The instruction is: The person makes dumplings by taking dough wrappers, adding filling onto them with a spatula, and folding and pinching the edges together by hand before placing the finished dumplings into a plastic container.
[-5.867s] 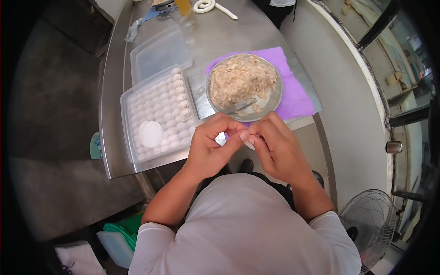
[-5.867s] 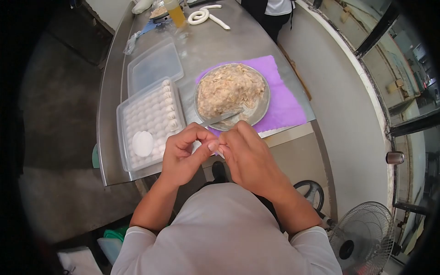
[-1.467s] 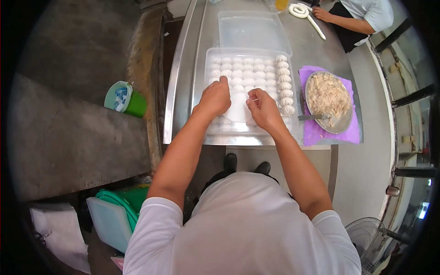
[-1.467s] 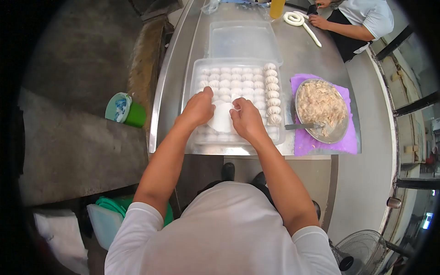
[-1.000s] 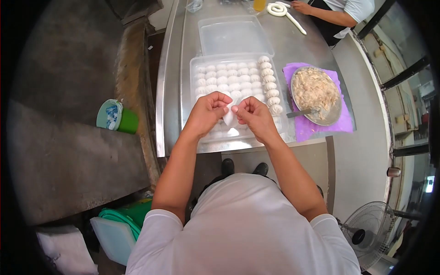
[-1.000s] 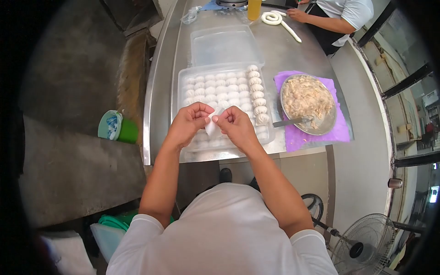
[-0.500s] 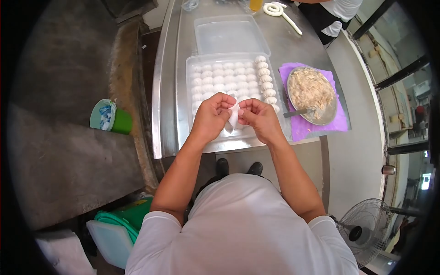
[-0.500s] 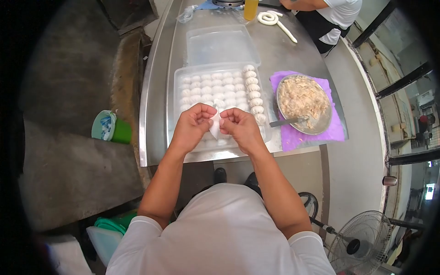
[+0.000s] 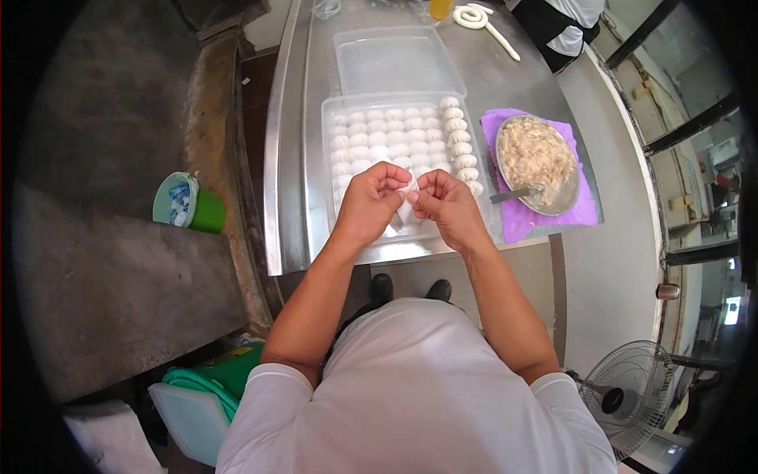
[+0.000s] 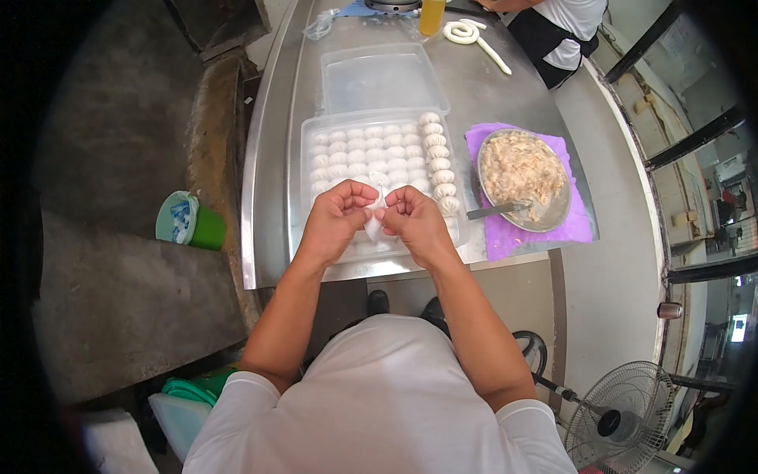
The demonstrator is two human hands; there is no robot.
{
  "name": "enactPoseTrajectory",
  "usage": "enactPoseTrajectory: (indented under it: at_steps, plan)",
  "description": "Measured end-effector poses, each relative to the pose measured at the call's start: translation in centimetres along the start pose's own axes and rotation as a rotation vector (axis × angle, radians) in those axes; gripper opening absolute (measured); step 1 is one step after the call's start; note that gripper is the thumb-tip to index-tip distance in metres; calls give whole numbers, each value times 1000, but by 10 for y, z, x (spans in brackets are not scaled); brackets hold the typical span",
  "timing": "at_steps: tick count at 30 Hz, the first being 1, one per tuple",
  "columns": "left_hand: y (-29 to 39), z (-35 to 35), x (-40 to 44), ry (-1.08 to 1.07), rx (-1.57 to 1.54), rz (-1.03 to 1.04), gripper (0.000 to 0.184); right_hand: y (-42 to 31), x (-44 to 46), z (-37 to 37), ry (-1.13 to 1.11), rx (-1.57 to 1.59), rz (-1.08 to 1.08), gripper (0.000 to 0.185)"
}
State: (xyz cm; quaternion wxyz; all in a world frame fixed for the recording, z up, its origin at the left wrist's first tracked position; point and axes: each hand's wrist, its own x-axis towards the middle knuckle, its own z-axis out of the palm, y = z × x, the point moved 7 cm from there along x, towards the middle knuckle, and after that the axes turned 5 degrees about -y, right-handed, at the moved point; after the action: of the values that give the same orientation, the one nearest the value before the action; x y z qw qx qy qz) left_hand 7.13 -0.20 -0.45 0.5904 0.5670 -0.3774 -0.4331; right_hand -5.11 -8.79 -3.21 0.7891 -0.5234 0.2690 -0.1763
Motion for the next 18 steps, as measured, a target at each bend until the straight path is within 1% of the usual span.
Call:
enactPoseTrajectory:
  at_steps: [2,4,6,8,10,11,13,15,17,18]
  plan:
    - [-10,-5,1,29,-39,-57,20,0,0,1,7,0,-3,23]
    - [-12,-6,1,38,-46,-48,19,-3,-2,4,-22,-18,-41,20]
    - [-13,-7,0,49,-53,-43,19,1,-3,2,-24,22,-8,21]
    - [-16,-11,0,89,-205,-72,19,2,-3,4,-27,59,20,22]
    - [-18,-6,1,46,-257,-60,20,0,-7,10,52,206,89,26]
    - [-18,-2,1,4,-307,-52,21,3,-6,8,54,206,92,26]
    - [-19,-4,2,24,-276,-50,21,5,-2,6,7,93,43,29]
    - [-20,-9,4,46,-245,-48,21,6,-3,-1,15,116,58,25]
    - [-23,-28,4,160,-172,-61,22,4,-6,-9,21,140,75,21]
    - [-21,-37,7,193,-9,17,22,-1,-8,-18,71,170,63,18]
